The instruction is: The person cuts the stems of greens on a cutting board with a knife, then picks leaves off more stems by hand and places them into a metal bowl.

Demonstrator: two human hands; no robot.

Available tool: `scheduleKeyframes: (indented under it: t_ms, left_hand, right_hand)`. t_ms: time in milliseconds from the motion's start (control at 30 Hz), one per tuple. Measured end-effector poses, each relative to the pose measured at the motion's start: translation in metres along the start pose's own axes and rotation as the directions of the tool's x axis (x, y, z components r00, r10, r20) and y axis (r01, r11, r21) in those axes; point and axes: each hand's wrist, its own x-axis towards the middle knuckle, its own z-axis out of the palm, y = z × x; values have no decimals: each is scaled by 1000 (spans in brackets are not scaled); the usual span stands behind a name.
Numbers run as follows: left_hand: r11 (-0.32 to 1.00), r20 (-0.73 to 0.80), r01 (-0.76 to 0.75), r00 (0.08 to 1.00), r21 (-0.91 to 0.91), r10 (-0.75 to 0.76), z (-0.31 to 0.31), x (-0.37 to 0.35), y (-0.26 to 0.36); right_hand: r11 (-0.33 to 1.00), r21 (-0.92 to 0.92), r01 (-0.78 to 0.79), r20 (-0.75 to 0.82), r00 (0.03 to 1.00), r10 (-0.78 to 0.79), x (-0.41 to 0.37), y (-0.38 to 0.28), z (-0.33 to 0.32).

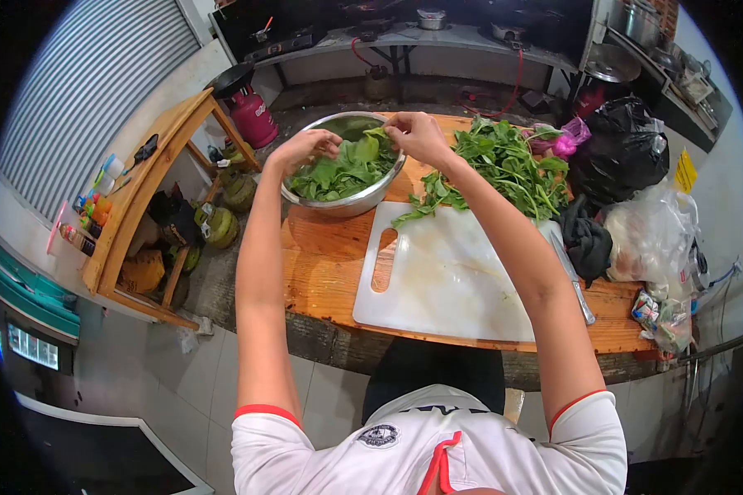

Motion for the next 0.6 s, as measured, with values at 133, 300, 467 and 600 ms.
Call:
scheduleKeyframes:
  t_ms: [133,300,467,600]
  left_hand:
    - [965,17,-67,998,255,65,0,16,-14]
    - [565,-35,-19,996,825,85,30,23,-39]
    - [894,-369,-114,883,433,291,-7,16,-23]
    - [987,-307,-2,950,158,51,-22,-14,18]
  right_hand:
    - [976,-137,167,-26,985,-172,-19,5,-2]
    - [951,-225,211,104,976,-192,-49,-3,-19]
    - [964,-183,191,185,970,-157,-101,-33,-77]
    - [981,-150,125,151,983,-103,-136,-36,-113]
